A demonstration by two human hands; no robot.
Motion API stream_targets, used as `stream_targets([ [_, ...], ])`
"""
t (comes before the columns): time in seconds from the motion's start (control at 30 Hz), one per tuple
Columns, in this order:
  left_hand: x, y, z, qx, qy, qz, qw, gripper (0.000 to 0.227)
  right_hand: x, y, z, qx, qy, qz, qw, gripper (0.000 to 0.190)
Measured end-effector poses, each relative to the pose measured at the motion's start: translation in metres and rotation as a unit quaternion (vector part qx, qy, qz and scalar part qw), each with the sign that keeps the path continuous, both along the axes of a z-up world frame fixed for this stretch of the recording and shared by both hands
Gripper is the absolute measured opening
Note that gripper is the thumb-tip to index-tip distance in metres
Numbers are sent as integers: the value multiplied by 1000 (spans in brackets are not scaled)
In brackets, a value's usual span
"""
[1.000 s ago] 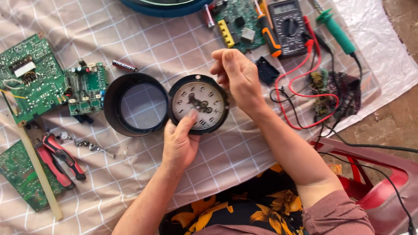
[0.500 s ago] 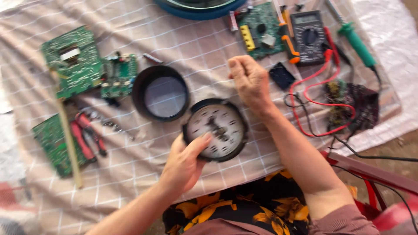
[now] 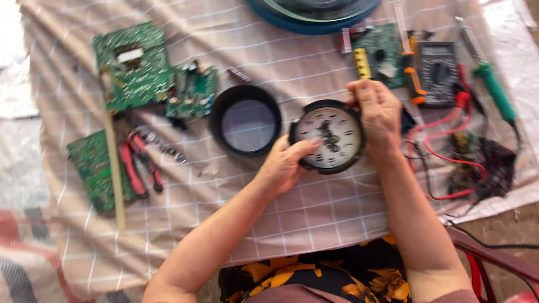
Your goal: The person disassembles a round wall clock, removes the face and hands, and then reassembles the mechanism. They use a soldering iron to work on the internal components of the clock's back casing.
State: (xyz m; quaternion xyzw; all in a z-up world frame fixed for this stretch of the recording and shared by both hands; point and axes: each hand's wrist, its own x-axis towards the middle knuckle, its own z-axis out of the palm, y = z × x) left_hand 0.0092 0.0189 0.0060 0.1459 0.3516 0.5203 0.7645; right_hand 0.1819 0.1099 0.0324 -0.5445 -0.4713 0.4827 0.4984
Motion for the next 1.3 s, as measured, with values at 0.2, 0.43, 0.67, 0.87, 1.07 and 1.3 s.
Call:
stream_targets([
  [0.2, 6, 5, -21, -4, -50, -6, 999, 36, 8, 0, -5, 20, -69, 23, 997, 20],
  [0.43, 6, 3, -22, -5, -86, -17, 996, 31, 2, -7, 3, 22, -63, 18, 998, 27],
  [0.67, -6, -15, 7, 97, -17, -149, 984, 34, 1, 2, -2, 14, 19, -25, 999, 23],
  [0.87, -16, -13, 5, 167, -6, -288, 943, 42, 18, 11, 8, 54, 159, -136, 976, 14],
  [1.07, -13, -12, -3, 146, 7, -287, 947, 41, 20, 9, 9, 76, 20, -100, 992, 6],
  [1.3, -2, -11, 5, 0, -44, -93, 995, 31, 27, 5, 16, 137, -359, 138, 913, 18],
])
